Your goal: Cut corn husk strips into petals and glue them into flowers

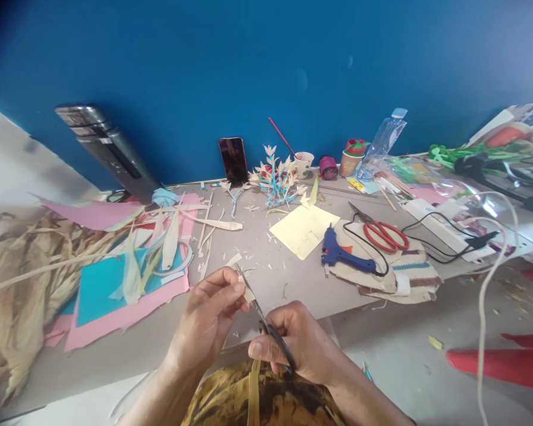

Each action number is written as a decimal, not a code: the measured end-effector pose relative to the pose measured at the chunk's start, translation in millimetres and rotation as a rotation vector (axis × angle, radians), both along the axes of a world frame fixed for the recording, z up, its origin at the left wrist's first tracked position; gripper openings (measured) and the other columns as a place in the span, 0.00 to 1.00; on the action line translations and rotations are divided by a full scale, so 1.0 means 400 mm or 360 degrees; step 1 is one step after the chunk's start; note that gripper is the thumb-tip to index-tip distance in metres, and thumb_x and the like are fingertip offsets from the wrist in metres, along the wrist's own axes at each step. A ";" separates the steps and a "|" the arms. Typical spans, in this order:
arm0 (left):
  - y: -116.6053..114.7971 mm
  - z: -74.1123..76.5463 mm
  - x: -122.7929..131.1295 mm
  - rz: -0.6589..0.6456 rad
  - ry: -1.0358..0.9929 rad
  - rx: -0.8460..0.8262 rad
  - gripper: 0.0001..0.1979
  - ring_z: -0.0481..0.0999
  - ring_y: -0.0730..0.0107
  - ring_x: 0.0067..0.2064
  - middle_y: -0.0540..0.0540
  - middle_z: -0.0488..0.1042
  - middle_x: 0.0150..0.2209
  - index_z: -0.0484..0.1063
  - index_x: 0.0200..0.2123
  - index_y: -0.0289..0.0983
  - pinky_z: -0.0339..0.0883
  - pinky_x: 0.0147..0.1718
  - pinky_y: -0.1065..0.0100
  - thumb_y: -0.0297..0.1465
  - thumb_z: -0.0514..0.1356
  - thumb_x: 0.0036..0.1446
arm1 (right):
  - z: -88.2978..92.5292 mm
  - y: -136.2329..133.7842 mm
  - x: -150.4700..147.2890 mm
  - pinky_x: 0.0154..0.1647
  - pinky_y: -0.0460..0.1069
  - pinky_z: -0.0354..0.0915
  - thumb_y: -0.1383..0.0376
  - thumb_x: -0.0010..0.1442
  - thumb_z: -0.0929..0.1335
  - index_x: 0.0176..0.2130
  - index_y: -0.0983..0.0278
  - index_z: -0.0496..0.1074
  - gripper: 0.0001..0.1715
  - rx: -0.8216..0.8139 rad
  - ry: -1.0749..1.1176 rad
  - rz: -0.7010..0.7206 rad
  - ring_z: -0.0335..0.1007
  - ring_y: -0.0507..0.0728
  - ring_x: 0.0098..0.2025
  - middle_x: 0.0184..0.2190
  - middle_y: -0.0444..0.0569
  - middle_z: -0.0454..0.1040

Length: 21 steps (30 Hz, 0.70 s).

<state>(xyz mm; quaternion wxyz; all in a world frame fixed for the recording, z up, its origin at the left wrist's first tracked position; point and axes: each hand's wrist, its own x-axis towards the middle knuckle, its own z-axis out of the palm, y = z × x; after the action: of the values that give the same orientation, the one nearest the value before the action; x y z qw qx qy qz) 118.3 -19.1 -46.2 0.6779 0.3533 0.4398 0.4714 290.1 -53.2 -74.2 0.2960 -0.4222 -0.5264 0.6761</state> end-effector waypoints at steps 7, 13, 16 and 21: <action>0.005 -0.002 -0.007 -0.0053 0.0033 0.0026 0.09 0.68 0.76 0.24 0.51 0.71 0.21 0.69 0.24 0.37 0.61 0.28 0.74 0.32 0.65 0.53 | 0.003 0.001 -0.005 0.17 0.44 0.47 0.41 0.48 0.74 0.16 0.64 0.62 0.35 0.0023 0.0011 -0.0008 0.51 0.47 0.17 0.12 0.40 0.60; 0.005 0.014 -0.001 -0.0086 -0.0044 -0.0010 0.09 0.71 0.72 0.25 0.49 0.73 0.22 0.70 0.24 0.37 0.64 0.27 0.71 0.33 0.66 0.51 | -0.001 -0.001 0.006 0.18 0.44 0.48 0.41 0.50 0.73 0.17 0.66 0.64 0.34 0.0028 -0.0006 0.0029 0.53 0.47 0.17 0.13 0.42 0.63; 0.006 0.015 -0.004 -0.0103 -0.0048 0.0002 0.10 0.73 0.69 0.27 0.47 0.74 0.23 0.71 0.24 0.37 0.66 0.29 0.69 0.34 0.67 0.49 | 0.002 0.001 0.011 0.19 0.44 0.51 0.39 0.53 0.70 0.19 0.66 0.68 0.34 0.0058 0.0079 0.0066 0.55 0.48 0.18 0.15 0.43 0.65; 0.013 0.002 -0.015 -0.0214 0.0071 0.0081 0.10 0.73 0.71 0.29 0.48 0.75 0.26 0.72 0.26 0.36 0.66 0.34 0.70 0.35 0.67 0.53 | 0.016 0.010 0.000 0.26 0.46 0.60 0.47 0.55 0.73 0.31 0.66 0.73 0.24 0.0188 0.0235 -0.0374 0.64 0.52 0.24 0.23 0.45 0.70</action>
<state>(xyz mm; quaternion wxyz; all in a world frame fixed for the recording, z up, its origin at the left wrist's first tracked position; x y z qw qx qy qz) 112.3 -14.0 -45.5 0.6889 0.4096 0.4180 0.4277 290.1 -49.2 -67.9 0.4353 -0.4119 -0.4891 0.6337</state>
